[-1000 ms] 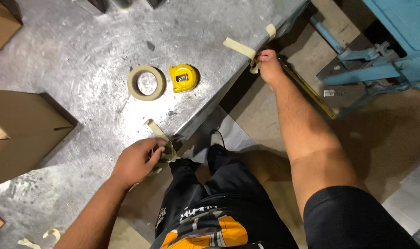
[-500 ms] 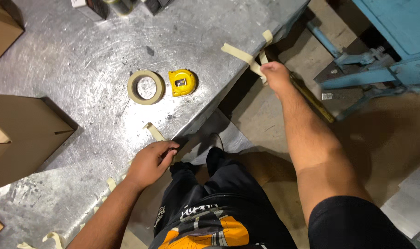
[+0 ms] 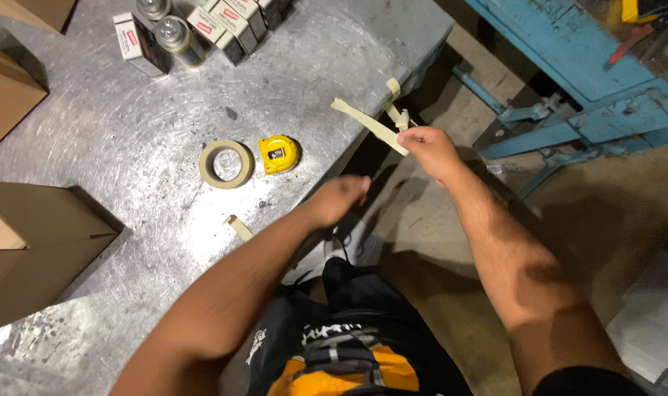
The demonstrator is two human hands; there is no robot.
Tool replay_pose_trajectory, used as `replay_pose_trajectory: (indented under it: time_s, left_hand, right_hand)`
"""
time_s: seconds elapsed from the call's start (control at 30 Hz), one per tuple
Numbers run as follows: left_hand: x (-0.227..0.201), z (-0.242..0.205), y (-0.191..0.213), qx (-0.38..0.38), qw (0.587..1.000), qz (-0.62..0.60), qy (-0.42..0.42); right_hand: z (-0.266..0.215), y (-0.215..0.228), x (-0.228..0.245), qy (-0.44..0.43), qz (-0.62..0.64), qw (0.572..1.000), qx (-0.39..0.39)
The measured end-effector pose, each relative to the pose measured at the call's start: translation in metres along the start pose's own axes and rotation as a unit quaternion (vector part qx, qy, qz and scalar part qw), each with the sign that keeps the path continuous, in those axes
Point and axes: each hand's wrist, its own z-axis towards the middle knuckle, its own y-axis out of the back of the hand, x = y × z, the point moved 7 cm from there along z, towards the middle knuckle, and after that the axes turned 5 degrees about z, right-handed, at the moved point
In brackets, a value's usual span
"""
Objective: The person assembles cardboard boxes by hand, secures them with tape, and places small metal cans inside the boxes before sealing them.
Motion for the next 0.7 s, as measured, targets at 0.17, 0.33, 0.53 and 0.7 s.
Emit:
replay_pose_trajectory:
  time_s: [0.17,0.33,0.53,0.7]
  left_hand:
    - [0.009,0.111,-0.026,-0.082,0.914,-0.386,0.096]
    - [0.000,0.124,-0.014,-0.185,0.845,-0.494,0.086]
    - [-0.002,0.094,0.000,-0.233,0.786,-0.563,0.109]
    - [-0.019,0.061,0.004,-0.273,0.817,-0.508,0.005]
  right_hand:
    - [0.004,-0.006,0.013,0.020,-0.046,0.999,0.004]
    - [-0.008,-0.005,0.036,0.057,-0.114,0.992,0.005]
    - [-0.010,0.007,0.027,0.075,-0.030,0.997,-0.021]
    - [-0.032,0.014,0.030,0.170,-0.053,0.984,0.029]
